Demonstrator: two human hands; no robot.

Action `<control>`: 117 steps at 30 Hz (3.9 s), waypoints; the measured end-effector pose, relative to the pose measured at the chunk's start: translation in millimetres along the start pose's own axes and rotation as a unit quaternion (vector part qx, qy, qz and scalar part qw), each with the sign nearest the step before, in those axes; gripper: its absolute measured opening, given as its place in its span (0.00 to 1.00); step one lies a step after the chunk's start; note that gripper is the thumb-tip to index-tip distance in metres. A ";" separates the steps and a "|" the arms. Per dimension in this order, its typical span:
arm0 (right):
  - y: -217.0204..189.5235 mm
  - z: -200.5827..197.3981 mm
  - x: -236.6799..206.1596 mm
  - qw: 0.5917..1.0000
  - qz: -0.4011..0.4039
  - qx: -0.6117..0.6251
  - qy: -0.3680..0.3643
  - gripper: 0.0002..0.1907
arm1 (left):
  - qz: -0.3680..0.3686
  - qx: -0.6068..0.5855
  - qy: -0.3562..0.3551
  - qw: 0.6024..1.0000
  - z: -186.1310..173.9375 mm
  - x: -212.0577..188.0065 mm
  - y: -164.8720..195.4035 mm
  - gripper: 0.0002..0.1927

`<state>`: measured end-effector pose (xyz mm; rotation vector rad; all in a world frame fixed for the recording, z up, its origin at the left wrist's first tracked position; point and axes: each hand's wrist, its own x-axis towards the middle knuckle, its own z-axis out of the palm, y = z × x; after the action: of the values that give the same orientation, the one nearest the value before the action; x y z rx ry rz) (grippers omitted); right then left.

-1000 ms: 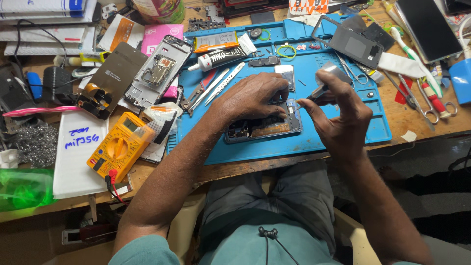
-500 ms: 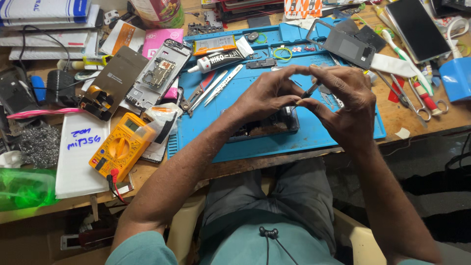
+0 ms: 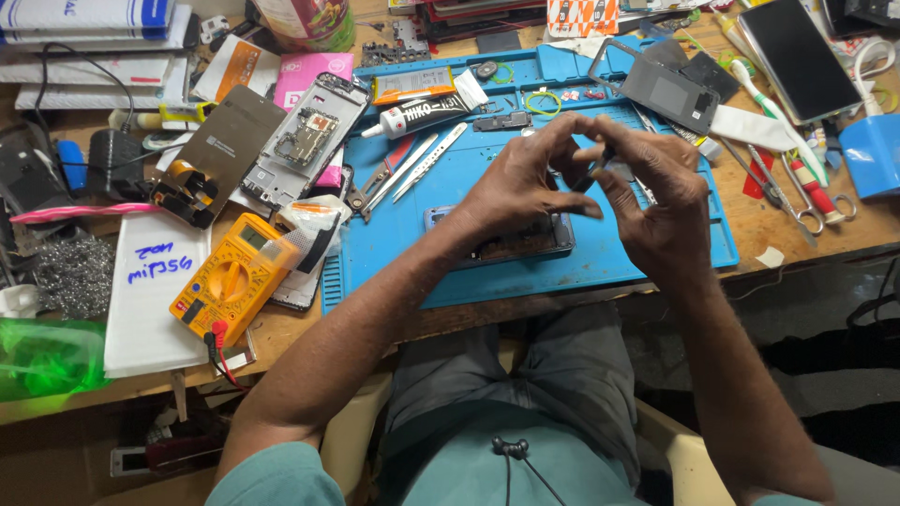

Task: The person uses a precision screwdriver to remove and reinsert screws on a disassembled smartphone placed on a blue mat. They repeatedly adjust the phone's position and handle small internal components while working at a cluttered electronics repair bench.

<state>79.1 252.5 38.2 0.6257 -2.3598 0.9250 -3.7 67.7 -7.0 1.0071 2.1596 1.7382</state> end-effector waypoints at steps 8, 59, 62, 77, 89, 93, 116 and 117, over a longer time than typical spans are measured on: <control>8.3 3.5 -5.2 1.000 0.004 0.006 0.005 0.27 | 0.010 -0.035 -0.030 0.999 -11.8 0.5 -7.4 0.34; 17.3 24.5 -19.2 0.988 0.030 0.147 0.042 0.35 | -0.066 0.268 -0.095 0.956 -42.3 -3.2 1.3 0.19; 19.5 26.1 -17.3 0.989 0.024 0.140 0.042 0.35 | -0.064 0.269 -0.102 0.955 -41.3 -3.7 3.3 0.19; 14.4 28.9 -9.4 0.997 0.013 0.056 0.057 0.33 | -0.085 0.257 -0.107 0.957 -39.8 -4.3 7.5 0.18; 24.9 7.6 15.4 0.997 -0.003 0.075 0.013 0.24 | 0.043 -0.014 -0.047 0.998 -21.2 3.7 -8.1 0.27; 24.0 7.1 14.6 0.998 -0.029 0.051 0.018 0.27 | 0.013 -0.064 0.004 0.998 -10.6 9.7 -11.8 0.27; 9.1 13.6 17.0 0.998 0.005 0.065 0.025 0.24 | -0.011 -0.031 0.012 0.999 -2.7 15.5 -23.2 0.39; 8.8 13.3 16.9 0.998 -0.009 0.052 0.025 0.24 | -0.031 -0.004 0.019 0.999 -2.7 15.6 -22.9 0.40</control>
<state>57.2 245.0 36.0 0.6550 -2.2694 1.0500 -25.6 73.3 -23.3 0.9021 2.1800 1.7498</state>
